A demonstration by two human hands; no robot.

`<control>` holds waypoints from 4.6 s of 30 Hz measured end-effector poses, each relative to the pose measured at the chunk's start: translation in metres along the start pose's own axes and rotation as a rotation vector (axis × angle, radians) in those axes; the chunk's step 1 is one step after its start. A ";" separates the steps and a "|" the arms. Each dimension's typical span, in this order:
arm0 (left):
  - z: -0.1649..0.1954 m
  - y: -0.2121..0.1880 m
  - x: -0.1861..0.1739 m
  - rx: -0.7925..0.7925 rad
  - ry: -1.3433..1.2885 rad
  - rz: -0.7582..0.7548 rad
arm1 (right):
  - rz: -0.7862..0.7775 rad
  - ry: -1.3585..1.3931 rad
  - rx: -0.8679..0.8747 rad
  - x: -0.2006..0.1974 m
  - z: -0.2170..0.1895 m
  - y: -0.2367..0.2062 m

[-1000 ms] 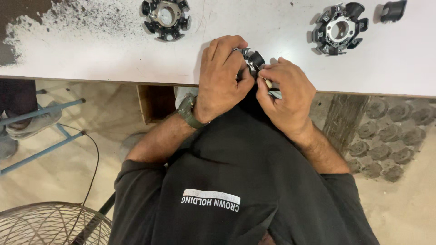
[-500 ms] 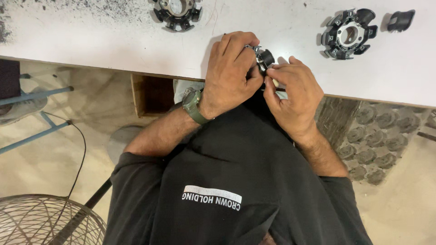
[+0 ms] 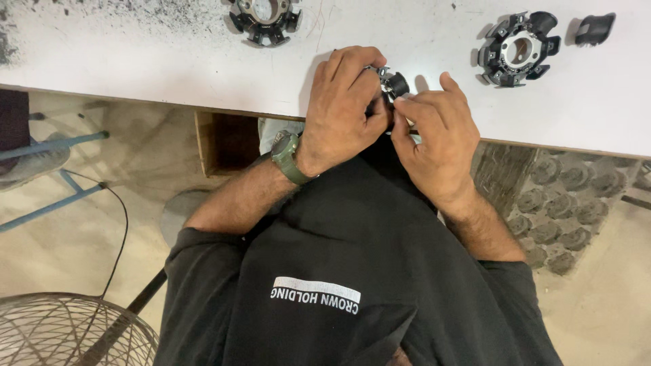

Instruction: The person sits at a workbench fitting black plastic components onto metal hub assemblies one at a time, using a small flat blade to press and seat each piece, then sets the finished assembly aside and picks up the next part from a pile on the table.

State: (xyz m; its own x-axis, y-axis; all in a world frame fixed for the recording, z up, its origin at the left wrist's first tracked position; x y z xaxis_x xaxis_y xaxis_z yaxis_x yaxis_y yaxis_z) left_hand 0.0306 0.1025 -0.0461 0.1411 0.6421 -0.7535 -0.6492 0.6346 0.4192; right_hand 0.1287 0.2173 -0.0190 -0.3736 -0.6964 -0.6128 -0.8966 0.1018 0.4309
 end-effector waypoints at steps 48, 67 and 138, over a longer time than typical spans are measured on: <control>0.000 0.011 -0.027 0.047 0.047 -0.148 | 0.151 0.166 -0.053 0.015 0.011 -0.008; -0.009 -0.008 -0.016 0.008 0.035 -0.162 | 0.138 0.098 -0.119 0.026 0.012 -0.010; -0.012 0.009 -0.019 0.021 0.024 -0.083 | 0.104 0.131 0.059 0.014 0.011 0.016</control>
State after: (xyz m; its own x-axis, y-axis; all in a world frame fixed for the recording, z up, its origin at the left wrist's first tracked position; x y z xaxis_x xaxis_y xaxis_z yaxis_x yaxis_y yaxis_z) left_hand 0.0129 0.0909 -0.0347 0.1757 0.5765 -0.7980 -0.6199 0.6945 0.3652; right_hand 0.1061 0.2171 -0.0280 -0.4343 -0.7661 -0.4737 -0.8686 0.2170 0.4454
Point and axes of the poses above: each hand's wrist, its own y-axis towards the middle knuckle, its own x-axis out of the palm, z = x × y, the point moved 7 cm from there along y, towards the middle knuckle, and after that the axes turned 15 degrees about y, right-handed, at the moved point
